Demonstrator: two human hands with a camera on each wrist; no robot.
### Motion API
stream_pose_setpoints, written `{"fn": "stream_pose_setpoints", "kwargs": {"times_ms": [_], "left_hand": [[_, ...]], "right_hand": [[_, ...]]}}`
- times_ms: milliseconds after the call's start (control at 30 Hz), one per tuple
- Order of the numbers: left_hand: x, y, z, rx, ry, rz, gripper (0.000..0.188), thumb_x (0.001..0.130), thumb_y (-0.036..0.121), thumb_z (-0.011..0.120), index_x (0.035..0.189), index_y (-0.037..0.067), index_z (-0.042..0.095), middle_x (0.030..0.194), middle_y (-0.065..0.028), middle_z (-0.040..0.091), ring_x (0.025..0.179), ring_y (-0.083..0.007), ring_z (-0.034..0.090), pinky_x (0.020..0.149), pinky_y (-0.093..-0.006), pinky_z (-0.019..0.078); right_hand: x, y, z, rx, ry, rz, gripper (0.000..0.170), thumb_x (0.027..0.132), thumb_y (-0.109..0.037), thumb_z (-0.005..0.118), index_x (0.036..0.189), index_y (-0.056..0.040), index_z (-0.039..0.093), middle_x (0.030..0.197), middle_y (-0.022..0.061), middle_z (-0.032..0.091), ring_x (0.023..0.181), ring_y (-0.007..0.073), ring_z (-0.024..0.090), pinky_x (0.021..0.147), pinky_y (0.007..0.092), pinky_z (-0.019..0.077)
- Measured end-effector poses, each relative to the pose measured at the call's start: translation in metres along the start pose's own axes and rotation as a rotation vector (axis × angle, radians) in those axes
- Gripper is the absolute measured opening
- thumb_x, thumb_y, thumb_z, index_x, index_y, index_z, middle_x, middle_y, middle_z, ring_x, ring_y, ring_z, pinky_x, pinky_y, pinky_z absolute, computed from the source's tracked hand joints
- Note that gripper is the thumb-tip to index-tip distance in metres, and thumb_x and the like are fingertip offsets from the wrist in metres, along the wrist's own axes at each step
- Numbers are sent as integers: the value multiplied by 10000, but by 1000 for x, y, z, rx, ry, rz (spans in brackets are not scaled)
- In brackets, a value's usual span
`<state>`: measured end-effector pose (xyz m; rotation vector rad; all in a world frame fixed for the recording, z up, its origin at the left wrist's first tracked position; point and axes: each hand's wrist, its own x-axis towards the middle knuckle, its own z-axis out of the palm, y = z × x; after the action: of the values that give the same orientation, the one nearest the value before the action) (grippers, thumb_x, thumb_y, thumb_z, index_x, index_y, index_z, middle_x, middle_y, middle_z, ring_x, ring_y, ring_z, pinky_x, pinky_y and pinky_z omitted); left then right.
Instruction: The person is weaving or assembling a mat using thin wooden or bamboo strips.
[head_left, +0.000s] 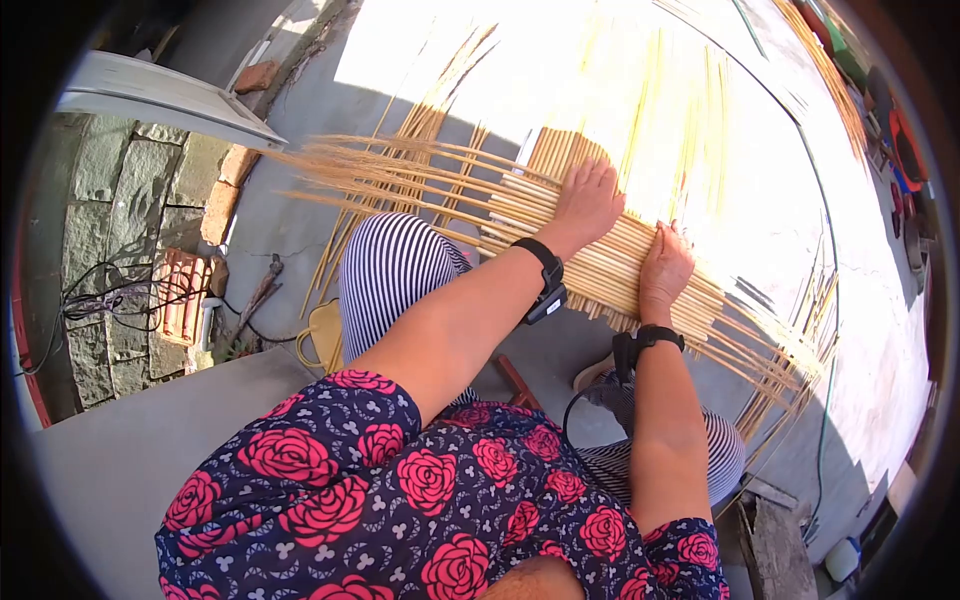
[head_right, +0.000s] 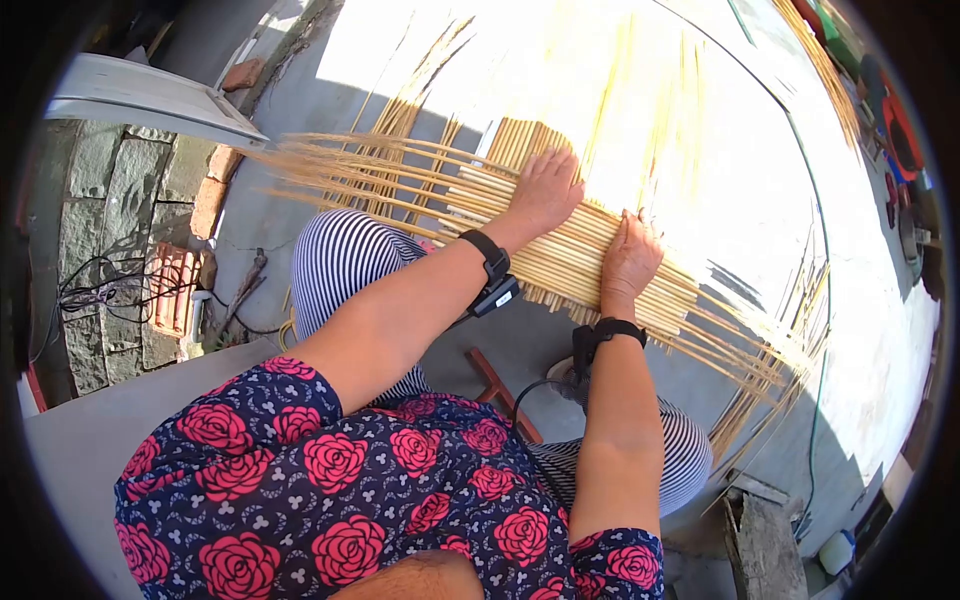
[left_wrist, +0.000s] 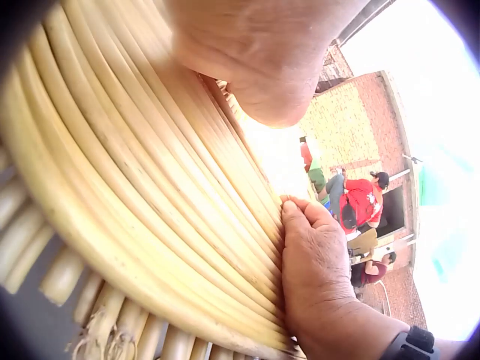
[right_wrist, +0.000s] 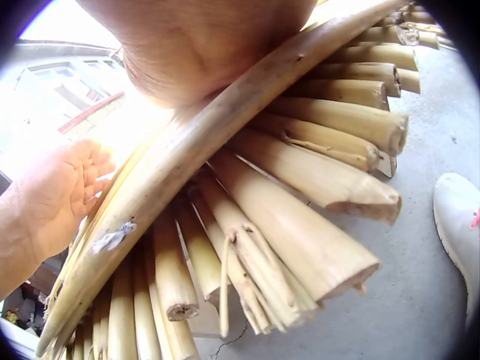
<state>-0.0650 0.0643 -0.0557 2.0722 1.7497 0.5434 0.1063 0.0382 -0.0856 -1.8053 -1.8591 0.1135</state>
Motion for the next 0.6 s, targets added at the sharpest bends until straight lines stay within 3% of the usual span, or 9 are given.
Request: {"fn": "stream_pose_setpoints", "kwargs": {"times_ms": [100, 267, 333, 533, 600], "left_hand": [[-12, -7, -4, 321, -82, -19, 752, 917, 529, 384, 1420, -16, 265, 1510, -205, 170, 1416, -339, 83, 1129, -493, 57], [-18, -4, -4, 352, -111, -38, 754, 917, 527, 391, 1428, -8, 248, 1515, -197, 155, 1417, -335, 74, 1135, -479, 58], [-17, -11, 2, 366, -72, 1, 753, 915, 527, 396, 1426, -7, 252, 1513, -196, 163, 1415, -336, 82, 1134, -478, 63], [-18, -10, 2, 401, -43, 19, 729, 921, 501, 400, 1424, -8, 260, 1507, -197, 179, 1411, -337, 103, 1132, -480, 70], [-18, -8, 1, 409, -47, 31, 659, 925, 487, 403, 1440, 94, 286, 1502, -210, 190, 1406, -363, 107, 1123, -503, 67]], "right_hand": [[2, -1, -3, 16, -18, 16, 206, 908, -205, 508, 968, -88, 668, 1052, 162, 650, 974, 322, 591, 860, 430, 436], [-5, 1, 4, -159, 84, -2, 205, 917, -260, 509, 995, -149, 663, 1064, 91, 661, 1023, 251, 577, 931, 409, 375], [-4, -2, 0, -156, -36, 88, 212, 920, -270, 505, 990, -150, 664, 1069, 73, 661, 1024, 242, 577, 906, 392, 387], [-5, -2, 3, -131, 27, 82, 171, 890, -242, 542, 925, -127, 663, 989, 53, 676, 939, 235, 592, 820, 364, 425], [-6, -3, 2, -128, 58, 73, 151, 875, -223, 557, 920, -126, 664, 956, 54, 674, 923, 233, 595, 806, 359, 428]]}}
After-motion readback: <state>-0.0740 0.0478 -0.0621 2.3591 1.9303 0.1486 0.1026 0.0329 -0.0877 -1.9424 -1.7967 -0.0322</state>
